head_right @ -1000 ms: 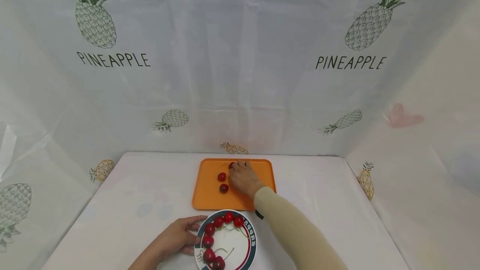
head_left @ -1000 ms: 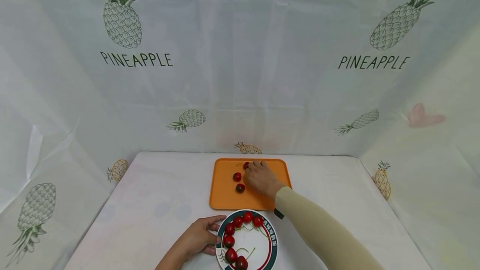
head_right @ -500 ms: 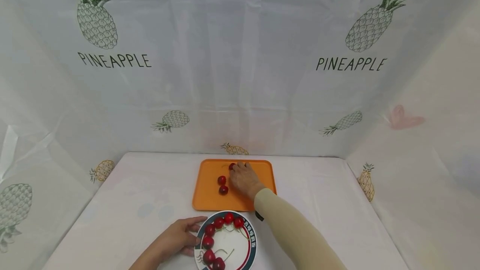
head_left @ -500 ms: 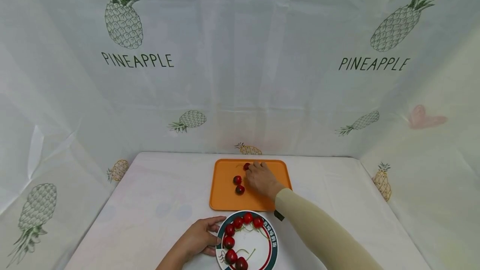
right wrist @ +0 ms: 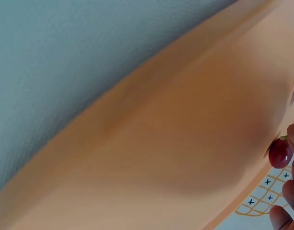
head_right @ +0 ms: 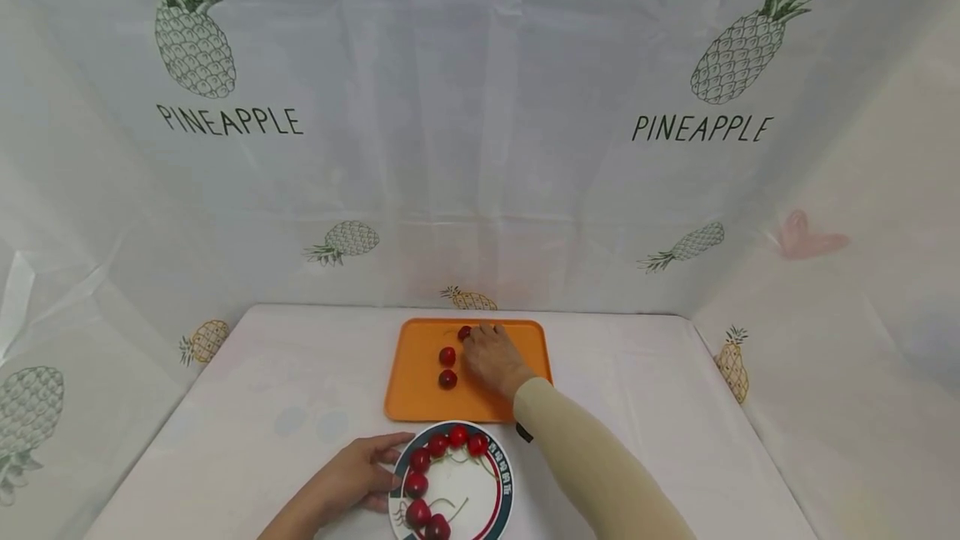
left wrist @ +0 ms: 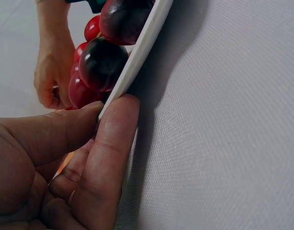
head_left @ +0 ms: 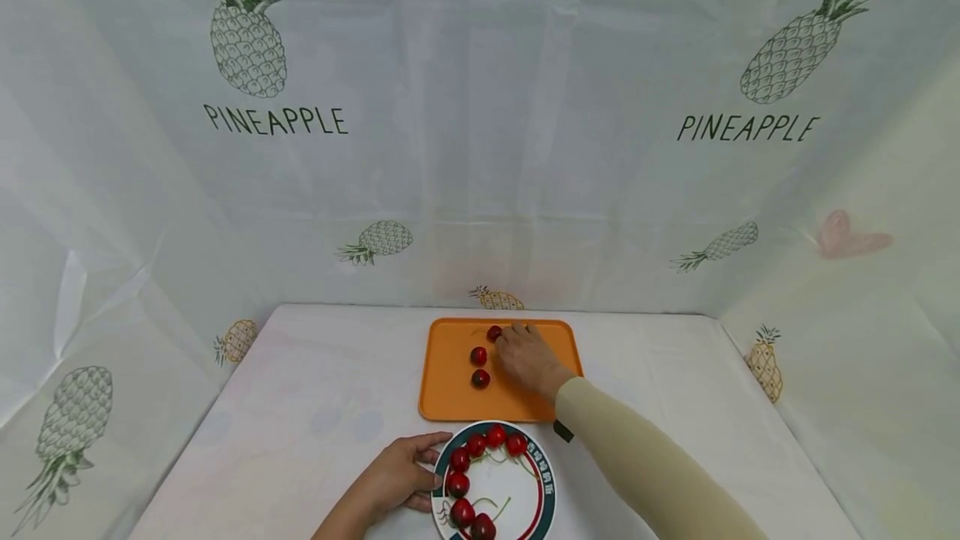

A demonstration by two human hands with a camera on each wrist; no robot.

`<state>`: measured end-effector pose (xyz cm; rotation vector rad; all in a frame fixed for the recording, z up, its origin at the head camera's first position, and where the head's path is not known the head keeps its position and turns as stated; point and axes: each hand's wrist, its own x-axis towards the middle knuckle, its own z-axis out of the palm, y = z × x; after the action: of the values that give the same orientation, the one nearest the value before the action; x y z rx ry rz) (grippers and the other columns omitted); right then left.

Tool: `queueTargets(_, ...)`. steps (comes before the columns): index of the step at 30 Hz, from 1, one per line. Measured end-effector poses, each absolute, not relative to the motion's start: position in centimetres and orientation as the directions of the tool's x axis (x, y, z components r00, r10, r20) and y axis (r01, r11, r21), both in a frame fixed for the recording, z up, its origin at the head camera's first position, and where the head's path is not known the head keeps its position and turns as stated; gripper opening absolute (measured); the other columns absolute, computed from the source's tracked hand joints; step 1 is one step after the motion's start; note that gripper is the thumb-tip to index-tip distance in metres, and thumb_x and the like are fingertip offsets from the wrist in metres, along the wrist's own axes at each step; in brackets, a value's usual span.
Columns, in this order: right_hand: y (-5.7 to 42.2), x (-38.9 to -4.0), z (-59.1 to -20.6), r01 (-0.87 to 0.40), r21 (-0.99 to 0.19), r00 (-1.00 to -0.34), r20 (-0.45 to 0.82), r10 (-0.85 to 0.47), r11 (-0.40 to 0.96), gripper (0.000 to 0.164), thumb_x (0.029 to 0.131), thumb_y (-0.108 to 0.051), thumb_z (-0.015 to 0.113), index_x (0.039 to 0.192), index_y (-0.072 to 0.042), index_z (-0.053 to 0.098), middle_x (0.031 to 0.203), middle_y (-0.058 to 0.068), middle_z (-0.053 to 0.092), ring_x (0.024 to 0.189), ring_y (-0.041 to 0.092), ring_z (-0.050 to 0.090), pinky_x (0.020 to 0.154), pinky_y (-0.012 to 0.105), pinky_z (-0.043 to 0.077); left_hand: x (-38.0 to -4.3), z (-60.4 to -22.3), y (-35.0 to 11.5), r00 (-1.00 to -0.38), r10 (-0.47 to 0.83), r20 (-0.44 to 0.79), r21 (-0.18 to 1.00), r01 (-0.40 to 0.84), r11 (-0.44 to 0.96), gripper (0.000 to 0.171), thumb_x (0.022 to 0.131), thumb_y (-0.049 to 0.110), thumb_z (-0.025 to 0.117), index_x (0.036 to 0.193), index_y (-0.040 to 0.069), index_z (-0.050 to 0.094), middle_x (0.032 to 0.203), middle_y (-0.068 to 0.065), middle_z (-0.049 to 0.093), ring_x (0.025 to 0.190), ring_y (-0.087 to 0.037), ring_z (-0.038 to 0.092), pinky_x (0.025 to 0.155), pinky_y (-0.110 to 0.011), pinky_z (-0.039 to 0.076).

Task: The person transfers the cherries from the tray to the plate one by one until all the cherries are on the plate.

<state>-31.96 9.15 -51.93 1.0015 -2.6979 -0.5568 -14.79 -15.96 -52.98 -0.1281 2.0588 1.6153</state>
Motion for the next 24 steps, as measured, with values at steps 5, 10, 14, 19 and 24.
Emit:
queueTargets(5,9.5,-31.9,-51.7,-0.582,0.415,-0.737,0.095,-0.670,0.699,0.030,0.102,-0.020,0.071,0.129,-0.009,0.069,0.122,0.007,0.065,0.114,0.027,0.055,0.105,0.040,0.056,-14.9,-53.2,-15.9,-0.857,0.231,-0.461,0.872,-0.388,0.298,0.068,0.085,-0.010,0.076,0.149,0.007,0.059,0.106,-0.010,0.065,0.075,-0.019,0.072,0.066,-0.036,0.068)
queueTargets(10,9.9,-31.8,-51.3,-0.572,0.418,-0.736,0.117,-0.666,0.706,0.026,0.103,-0.018,0.070,0.127,-0.008,0.069,0.120,0.007,0.066,0.111,0.028,0.054,0.104,0.039,0.056,-14.9,-53.3,-15.9,-0.853,0.233,-0.467,0.870,-0.398,0.291,0.067,0.086,-0.009,0.075,0.149,0.006,0.059,0.108,-0.010,0.066,0.076,-0.019,0.072,0.067,-0.036,0.068)
queueTargets(14,10.4,-31.7,-50.7,-0.576,0.420,-0.729,0.123,-0.673,0.701,0.027,0.102,-0.018,0.071,0.126,-0.006,0.069,0.121,0.007,0.067,0.110,0.028,0.055,0.106,0.041,0.056,-14.9,-53.3,-16.0,-0.855,0.232,-0.463,0.872,-0.394,0.290,0.067,0.086,-0.008,0.075,0.149,0.006,0.058,0.108,-0.010,0.066,0.076,-0.019,0.072,0.067,-0.036,0.068)
queueTargets(19,10.8,-31.7,-50.4,-0.586,0.413,-0.718,0.133,-0.683,0.697,0.028,0.101,-0.020,0.073,0.124,-0.007,0.068,0.118,0.007,0.067,0.107,0.028,0.054,0.100,0.038,0.055,-14.8,-53.3,-16.0,-0.860,0.231,-0.455,0.876,-0.387,0.288,0.068,0.086,-0.009,0.076,0.149,0.006,0.058,0.107,-0.010,0.065,0.076,-0.019,0.072,0.066,-0.036,0.068)
queueTargets(24,11.0,-31.5,-50.4,-0.596,0.385,-0.711,0.157,-0.686,0.705,0.025,0.103,-0.023,0.070,0.121,-0.007,0.065,0.110,0.007,0.064,0.104,0.028,0.053,0.097,0.036,0.053,-14.8,-53.3,-16.0,-0.860,0.235,-0.453,0.877,-0.383,0.289,0.068,0.086,-0.009,0.076,0.150,0.006,0.058,0.108,-0.010,0.065,0.076,-0.019,0.072,0.066,-0.036,0.068)
